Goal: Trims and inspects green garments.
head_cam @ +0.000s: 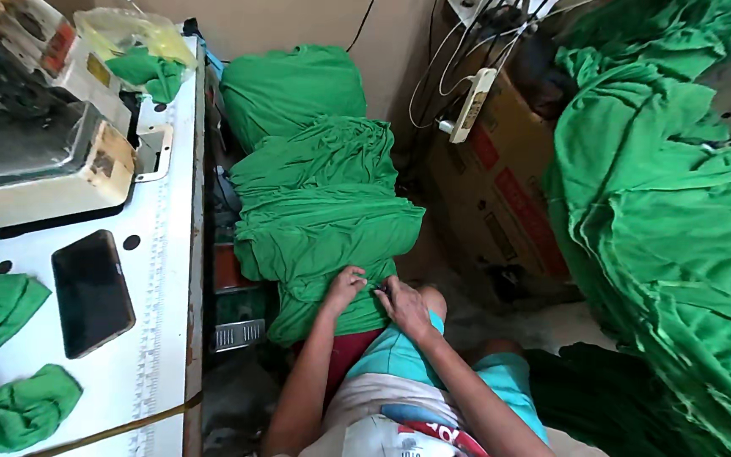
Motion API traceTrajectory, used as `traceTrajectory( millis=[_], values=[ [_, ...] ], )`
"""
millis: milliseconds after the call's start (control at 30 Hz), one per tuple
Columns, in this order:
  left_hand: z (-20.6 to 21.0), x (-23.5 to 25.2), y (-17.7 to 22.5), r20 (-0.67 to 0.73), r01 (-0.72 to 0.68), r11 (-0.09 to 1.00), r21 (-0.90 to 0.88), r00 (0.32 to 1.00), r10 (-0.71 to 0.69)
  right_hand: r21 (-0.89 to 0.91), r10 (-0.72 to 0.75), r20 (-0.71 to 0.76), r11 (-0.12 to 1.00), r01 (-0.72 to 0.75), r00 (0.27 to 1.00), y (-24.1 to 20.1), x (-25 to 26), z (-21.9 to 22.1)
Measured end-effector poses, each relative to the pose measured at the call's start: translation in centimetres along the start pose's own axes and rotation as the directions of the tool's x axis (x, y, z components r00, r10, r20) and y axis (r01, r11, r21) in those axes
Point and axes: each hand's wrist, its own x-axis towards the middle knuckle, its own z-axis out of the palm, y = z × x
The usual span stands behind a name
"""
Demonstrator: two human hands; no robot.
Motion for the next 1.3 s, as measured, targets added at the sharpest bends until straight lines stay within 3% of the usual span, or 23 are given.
traceTrajectory(
  millis=[400,567,667,833,1133,1300],
  values=[
    [-0.1,0.11,0.11,-0.004,0.015,1.0,-0.019,1.0,-0.015,-0.004,-0.001,0.021,1.0,0.001,1.0,0.19,0.65,0.52],
    [0.03,0.03,0.06,-0.018,0.013,0.999,-0.035,1.0,-0.014,0.018,-0.009,-0.046,1.0,0.01,0.999,0.17,0.41,0.44],
    [-0.01,0.01,0.16,-0.014,0.021,0.999,-0.031,1.0,-0.021,-0.004,0.013,0.023,1.0,-0.013,1.0,-0.04,0.65,0.28],
    [-0.15,-0.1,0.18,-0.012,0.023,0.999,-0.038,1.0,-0.023,0.041,-0.039,0.028,0.998,0.038,0.999,0.22,0.87,0.45],
    [-0.09,-0.07,0.05,-0.015,0.01,0.999,-0.043,1.0,-0.011,0.044,0.014,0.05,0.999,-0.016,0.999,0.18,0.93,0.3],
    [0.01,0.05,-0.24,-0.026,-0.01,0.998,-0.066,1.0,0.008,0.217,-0.075,0.009,0.974,0.072,0.997,0.6,0.91,0.43]
  ],
)
